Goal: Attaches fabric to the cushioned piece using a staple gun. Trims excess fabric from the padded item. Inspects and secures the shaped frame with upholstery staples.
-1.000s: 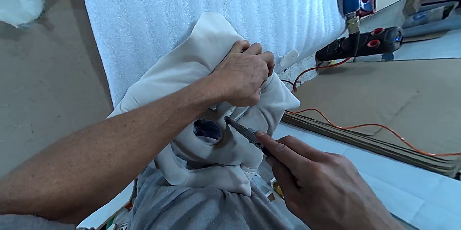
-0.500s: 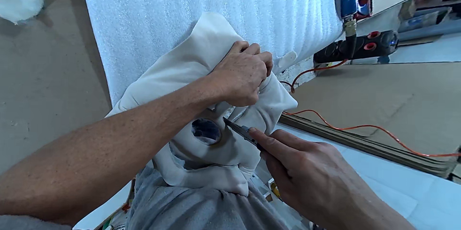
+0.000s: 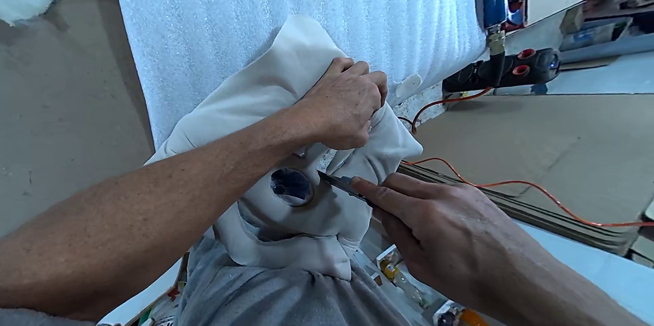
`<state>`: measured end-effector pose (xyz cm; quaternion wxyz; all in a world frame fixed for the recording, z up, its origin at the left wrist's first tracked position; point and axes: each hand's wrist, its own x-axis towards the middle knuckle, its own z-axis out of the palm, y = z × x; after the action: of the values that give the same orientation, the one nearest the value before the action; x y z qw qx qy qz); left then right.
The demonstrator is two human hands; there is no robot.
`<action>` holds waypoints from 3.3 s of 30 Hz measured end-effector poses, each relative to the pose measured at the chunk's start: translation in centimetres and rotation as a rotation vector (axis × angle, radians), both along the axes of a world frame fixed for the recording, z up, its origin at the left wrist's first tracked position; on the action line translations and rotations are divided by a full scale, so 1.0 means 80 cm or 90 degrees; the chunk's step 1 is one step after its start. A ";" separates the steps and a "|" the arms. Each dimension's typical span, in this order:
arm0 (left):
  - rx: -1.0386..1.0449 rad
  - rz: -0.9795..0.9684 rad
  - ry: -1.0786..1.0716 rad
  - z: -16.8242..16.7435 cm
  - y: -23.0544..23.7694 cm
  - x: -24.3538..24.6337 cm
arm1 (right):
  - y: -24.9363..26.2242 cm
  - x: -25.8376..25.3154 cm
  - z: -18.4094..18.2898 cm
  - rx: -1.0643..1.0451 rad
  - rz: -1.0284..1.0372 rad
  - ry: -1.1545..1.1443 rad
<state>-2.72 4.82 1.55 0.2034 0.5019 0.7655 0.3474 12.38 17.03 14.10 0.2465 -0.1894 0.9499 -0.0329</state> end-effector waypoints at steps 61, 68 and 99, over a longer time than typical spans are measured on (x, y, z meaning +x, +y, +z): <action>0.471 0.220 -0.767 0.006 -0.024 -0.031 | 0.037 0.120 -0.115 -0.803 -1.036 0.133; 0.444 0.254 -0.781 0.014 -0.029 -0.024 | 0.027 0.103 -0.143 -0.732 -1.039 0.102; -0.058 0.538 -0.425 0.092 -0.160 0.012 | 0.061 0.055 -0.121 -1.059 -0.910 -0.067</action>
<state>-1.73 -7.95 8.93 0.2995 0.0030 0.8089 0.5059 16.80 21.93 4.43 0.0057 0.2996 0.5097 -0.8065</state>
